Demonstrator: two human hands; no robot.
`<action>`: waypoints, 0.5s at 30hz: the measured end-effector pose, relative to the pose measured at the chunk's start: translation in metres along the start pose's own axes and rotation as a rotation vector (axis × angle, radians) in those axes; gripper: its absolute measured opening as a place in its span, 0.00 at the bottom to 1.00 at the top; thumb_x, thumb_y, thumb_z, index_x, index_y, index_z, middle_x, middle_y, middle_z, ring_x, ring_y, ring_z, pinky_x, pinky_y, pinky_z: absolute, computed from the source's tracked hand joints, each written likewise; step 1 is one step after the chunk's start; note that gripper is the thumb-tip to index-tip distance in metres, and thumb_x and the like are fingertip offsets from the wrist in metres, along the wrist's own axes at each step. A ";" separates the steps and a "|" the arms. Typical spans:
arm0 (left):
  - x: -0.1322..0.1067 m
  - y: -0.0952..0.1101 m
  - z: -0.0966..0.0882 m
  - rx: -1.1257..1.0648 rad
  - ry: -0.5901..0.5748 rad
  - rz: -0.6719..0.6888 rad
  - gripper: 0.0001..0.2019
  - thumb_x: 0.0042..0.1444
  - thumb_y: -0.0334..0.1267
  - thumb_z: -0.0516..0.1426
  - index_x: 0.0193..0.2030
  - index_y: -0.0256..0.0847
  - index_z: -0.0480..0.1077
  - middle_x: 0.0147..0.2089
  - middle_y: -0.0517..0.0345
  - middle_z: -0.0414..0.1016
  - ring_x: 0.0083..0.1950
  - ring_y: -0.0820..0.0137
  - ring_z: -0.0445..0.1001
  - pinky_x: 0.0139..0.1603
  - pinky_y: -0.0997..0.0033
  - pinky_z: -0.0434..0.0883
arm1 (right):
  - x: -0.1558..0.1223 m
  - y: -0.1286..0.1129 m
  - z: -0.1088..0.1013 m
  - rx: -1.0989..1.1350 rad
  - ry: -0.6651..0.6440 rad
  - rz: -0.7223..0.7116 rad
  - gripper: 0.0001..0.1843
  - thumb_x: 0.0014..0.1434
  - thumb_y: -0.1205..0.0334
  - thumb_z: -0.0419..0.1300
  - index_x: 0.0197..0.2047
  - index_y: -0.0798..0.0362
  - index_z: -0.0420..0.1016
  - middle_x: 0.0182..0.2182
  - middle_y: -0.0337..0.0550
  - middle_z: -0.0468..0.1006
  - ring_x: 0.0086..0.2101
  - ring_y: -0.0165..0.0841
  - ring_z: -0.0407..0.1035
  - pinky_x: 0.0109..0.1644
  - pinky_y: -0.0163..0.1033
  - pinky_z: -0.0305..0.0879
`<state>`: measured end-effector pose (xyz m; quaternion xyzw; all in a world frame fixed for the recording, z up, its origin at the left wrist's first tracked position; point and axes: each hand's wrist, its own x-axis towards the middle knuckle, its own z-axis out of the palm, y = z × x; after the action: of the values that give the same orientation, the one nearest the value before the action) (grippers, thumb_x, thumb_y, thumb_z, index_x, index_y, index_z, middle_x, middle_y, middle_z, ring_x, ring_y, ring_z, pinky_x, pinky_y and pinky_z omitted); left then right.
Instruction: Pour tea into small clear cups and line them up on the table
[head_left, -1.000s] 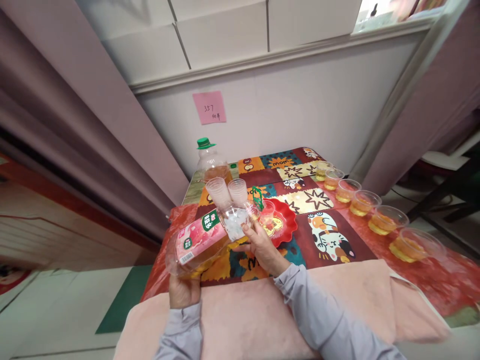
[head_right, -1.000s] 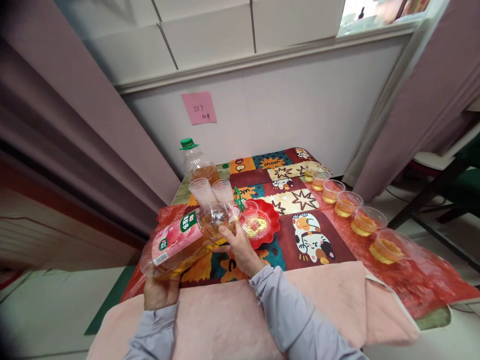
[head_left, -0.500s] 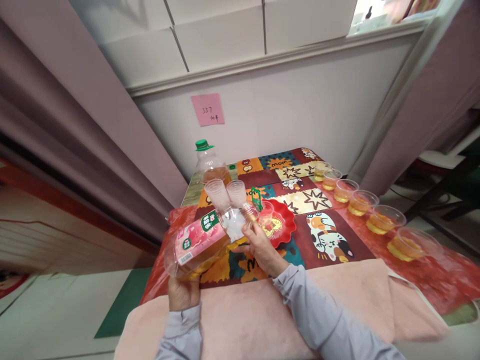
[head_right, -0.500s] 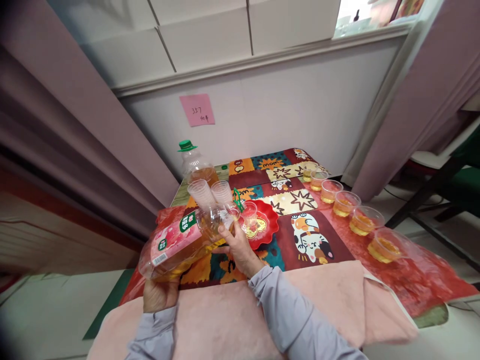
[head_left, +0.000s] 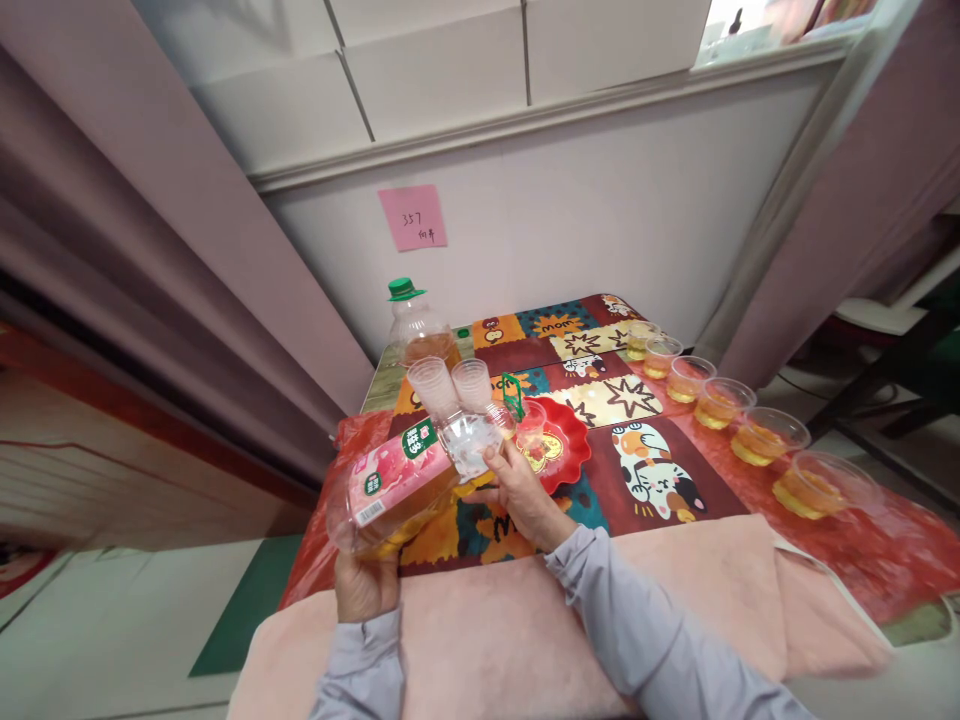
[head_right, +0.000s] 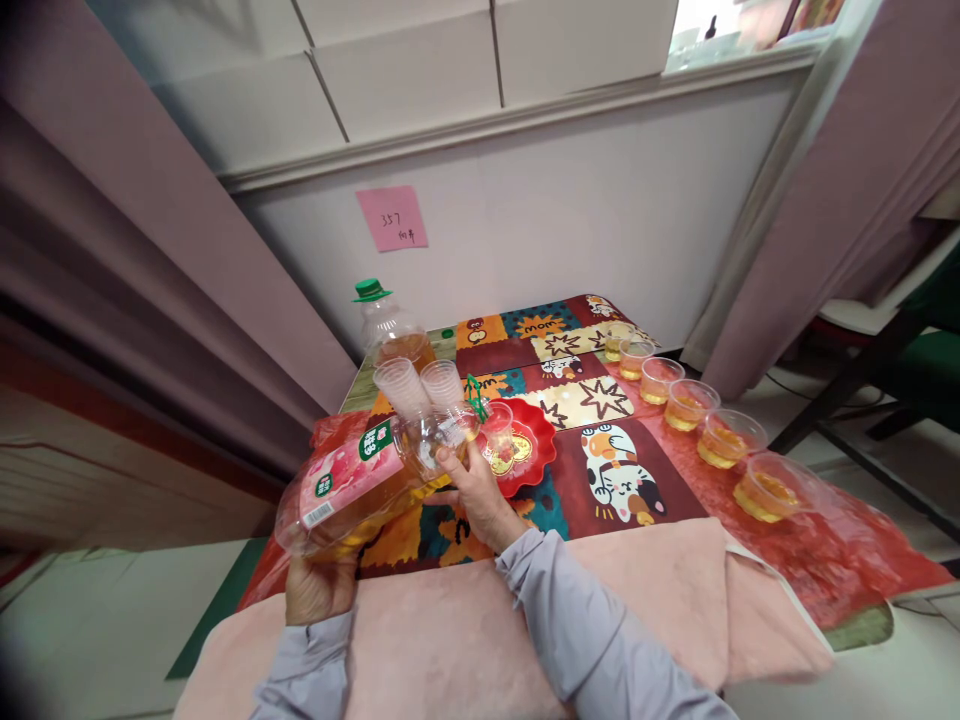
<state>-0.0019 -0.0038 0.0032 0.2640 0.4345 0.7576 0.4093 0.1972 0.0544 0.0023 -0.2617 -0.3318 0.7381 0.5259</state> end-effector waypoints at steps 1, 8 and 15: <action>0.000 0.000 0.000 0.003 -0.006 0.000 0.34 0.54 0.56 0.69 0.65 0.48 0.75 0.70 0.49 0.74 0.73 0.44 0.67 0.57 0.55 0.82 | 0.000 0.000 0.000 0.000 0.000 0.002 0.35 0.60 0.39 0.70 0.64 0.44 0.67 0.60 0.47 0.76 0.49 0.40 0.79 0.40 0.42 0.85; -0.004 0.004 0.004 -0.007 -0.029 0.028 0.37 0.51 0.53 0.72 0.67 0.48 0.73 0.74 0.49 0.69 0.73 0.42 0.67 0.57 0.54 0.81 | -0.001 -0.003 0.002 0.013 0.008 0.013 0.41 0.59 0.39 0.71 0.70 0.40 0.63 0.62 0.47 0.75 0.48 0.39 0.81 0.39 0.42 0.85; -0.003 0.004 0.005 -0.009 -0.015 -0.018 0.36 0.53 0.54 0.70 0.68 0.50 0.73 0.74 0.50 0.69 0.74 0.41 0.64 0.58 0.52 0.81 | 0.001 0.002 -0.001 0.008 0.004 0.005 0.36 0.60 0.38 0.70 0.66 0.42 0.68 0.61 0.46 0.75 0.48 0.40 0.80 0.42 0.45 0.86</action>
<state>0.0019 -0.0057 0.0087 0.2638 0.4303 0.7540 0.4204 0.1963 0.0554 0.0004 -0.2620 -0.3268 0.7403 0.5258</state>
